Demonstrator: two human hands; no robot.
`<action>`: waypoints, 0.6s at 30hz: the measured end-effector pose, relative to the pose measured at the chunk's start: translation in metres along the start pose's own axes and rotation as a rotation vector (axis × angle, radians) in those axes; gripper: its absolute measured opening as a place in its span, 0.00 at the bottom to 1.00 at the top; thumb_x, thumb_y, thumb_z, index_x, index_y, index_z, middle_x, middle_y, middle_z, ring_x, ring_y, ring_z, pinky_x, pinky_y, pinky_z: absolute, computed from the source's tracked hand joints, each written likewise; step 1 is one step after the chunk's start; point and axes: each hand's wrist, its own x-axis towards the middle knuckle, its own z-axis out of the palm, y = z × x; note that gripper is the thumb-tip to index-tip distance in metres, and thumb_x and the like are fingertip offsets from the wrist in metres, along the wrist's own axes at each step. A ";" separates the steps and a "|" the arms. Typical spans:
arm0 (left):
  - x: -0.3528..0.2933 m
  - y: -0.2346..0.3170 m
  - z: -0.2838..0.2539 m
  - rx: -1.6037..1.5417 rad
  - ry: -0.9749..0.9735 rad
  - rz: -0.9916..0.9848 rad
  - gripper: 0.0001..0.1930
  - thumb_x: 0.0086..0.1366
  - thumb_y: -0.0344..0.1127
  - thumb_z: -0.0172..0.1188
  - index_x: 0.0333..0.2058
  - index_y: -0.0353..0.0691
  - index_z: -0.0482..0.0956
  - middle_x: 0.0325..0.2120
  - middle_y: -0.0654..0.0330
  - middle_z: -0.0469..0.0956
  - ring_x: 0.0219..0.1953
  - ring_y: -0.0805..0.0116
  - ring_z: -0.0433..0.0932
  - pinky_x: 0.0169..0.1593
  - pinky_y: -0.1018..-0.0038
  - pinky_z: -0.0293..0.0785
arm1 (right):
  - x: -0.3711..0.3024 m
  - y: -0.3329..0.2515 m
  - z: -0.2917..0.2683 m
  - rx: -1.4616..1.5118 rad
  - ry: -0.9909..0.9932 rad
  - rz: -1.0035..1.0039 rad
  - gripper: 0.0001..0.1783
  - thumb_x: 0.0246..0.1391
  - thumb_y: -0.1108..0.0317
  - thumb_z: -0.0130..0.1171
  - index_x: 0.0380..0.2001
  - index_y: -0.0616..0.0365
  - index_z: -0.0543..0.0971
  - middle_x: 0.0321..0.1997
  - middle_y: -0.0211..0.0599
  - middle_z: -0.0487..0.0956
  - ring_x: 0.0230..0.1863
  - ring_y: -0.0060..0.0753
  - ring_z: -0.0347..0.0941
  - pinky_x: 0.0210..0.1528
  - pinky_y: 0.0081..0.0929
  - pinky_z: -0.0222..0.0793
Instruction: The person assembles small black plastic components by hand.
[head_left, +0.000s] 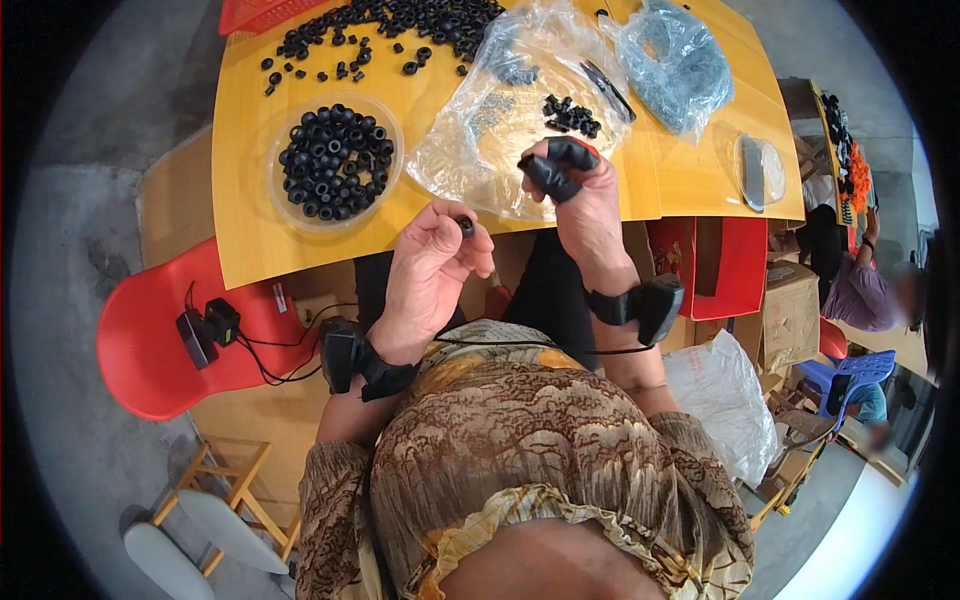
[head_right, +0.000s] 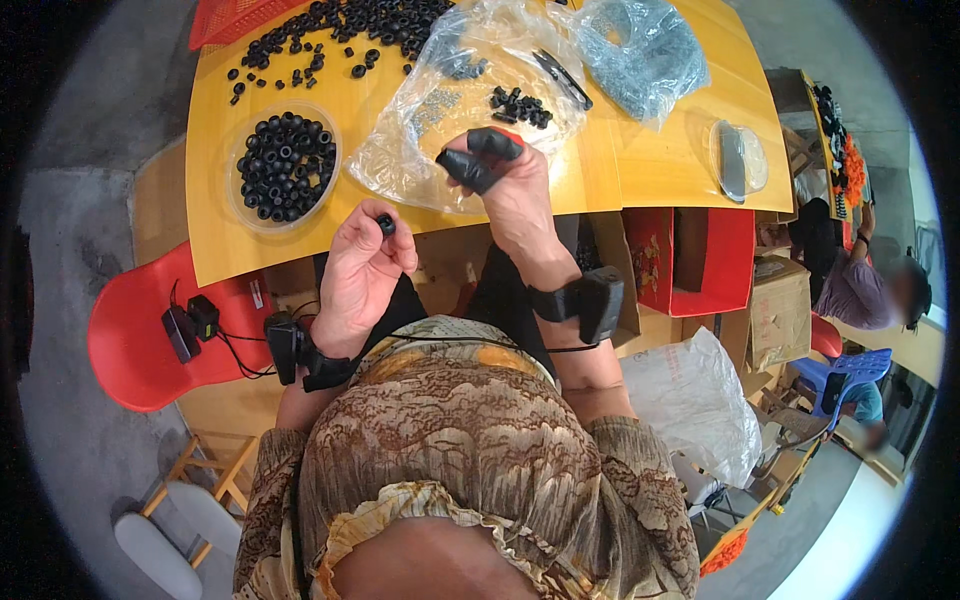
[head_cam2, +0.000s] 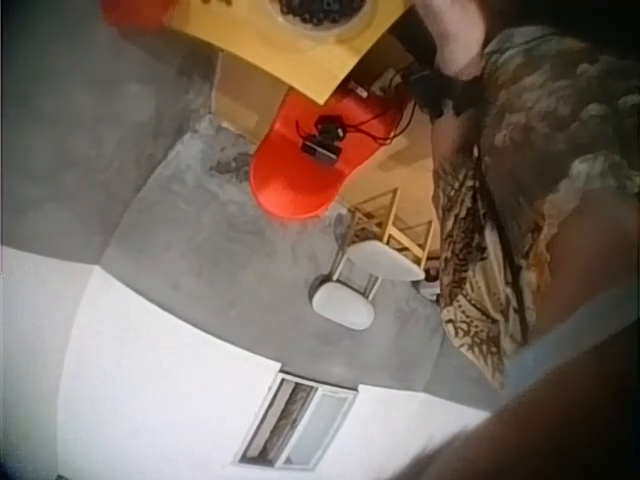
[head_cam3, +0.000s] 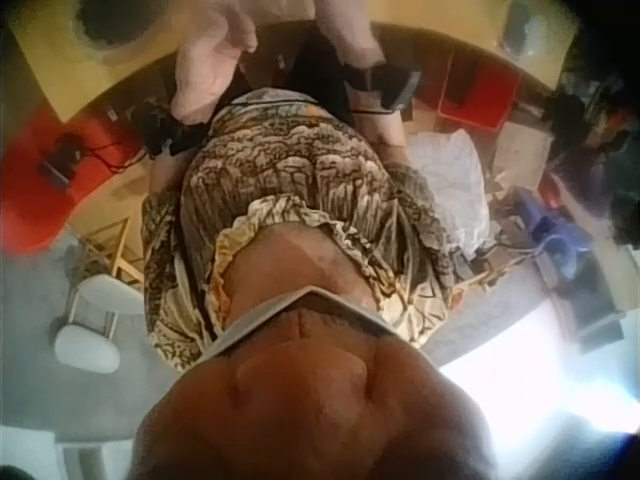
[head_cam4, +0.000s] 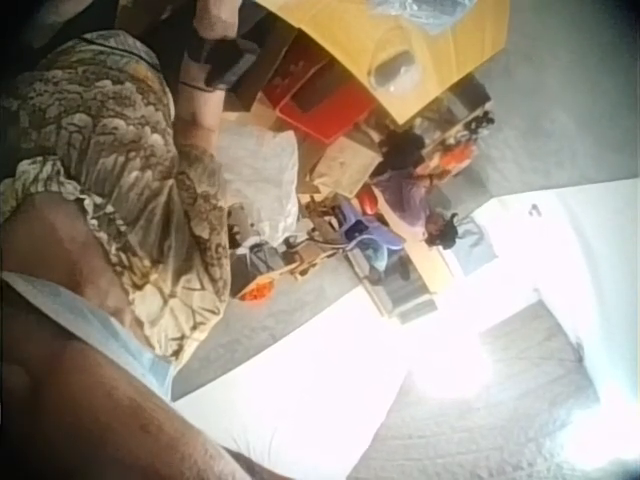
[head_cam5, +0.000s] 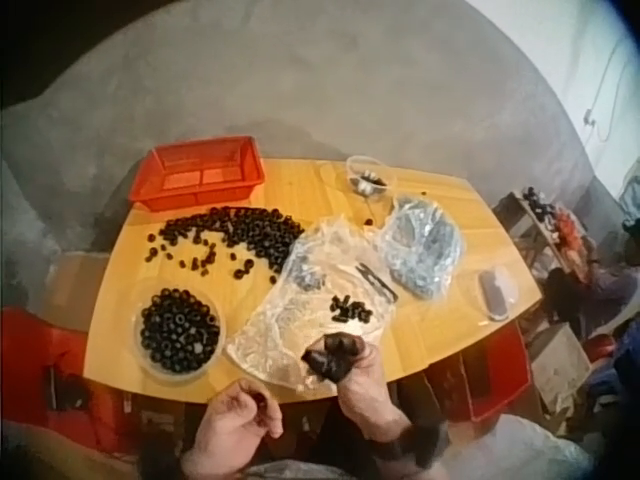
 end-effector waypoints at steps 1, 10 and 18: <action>0.000 0.000 0.001 -0.027 -0.040 0.009 0.13 0.60 0.41 0.52 0.35 0.35 0.68 0.26 0.56 0.75 0.24 0.69 0.74 0.31 0.77 0.70 | -0.006 -0.002 0.001 0.001 0.003 0.002 0.05 0.44 0.77 0.59 0.27 0.60 0.78 0.25 0.29 0.77 0.23 0.17 0.71 0.27 0.13 0.64; -0.009 0.004 0.018 0.159 -0.059 0.089 0.12 0.58 0.31 0.56 0.39 0.32 0.69 0.28 0.54 0.76 0.26 0.70 0.75 0.34 0.79 0.73 | -0.050 -0.018 0.009 -0.006 -0.226 -0.055 0.08 0.44 0.83 0.57 0.31 0.63 0.76 0.30 0.32 0.76 0.33 0.20 0.72 0.38 0.18 0.69; -0.013 0.008 0.027 0.363 -0.043 0.139 0.09 0.55 0.24 0.56 0.36 0.31 0.70 0.28 0.56 0.76 0.28 0.73 0.76 0.35 0.81 0.73 | -0.055 -0.020 0.007 -0.240 -0.286 -0.353 0.07 0.42 0.79 0.60 0.29 0.62 0.76 0.28 0.36 0.75 0.30 0.26 0.73 0.33 0.20 0.69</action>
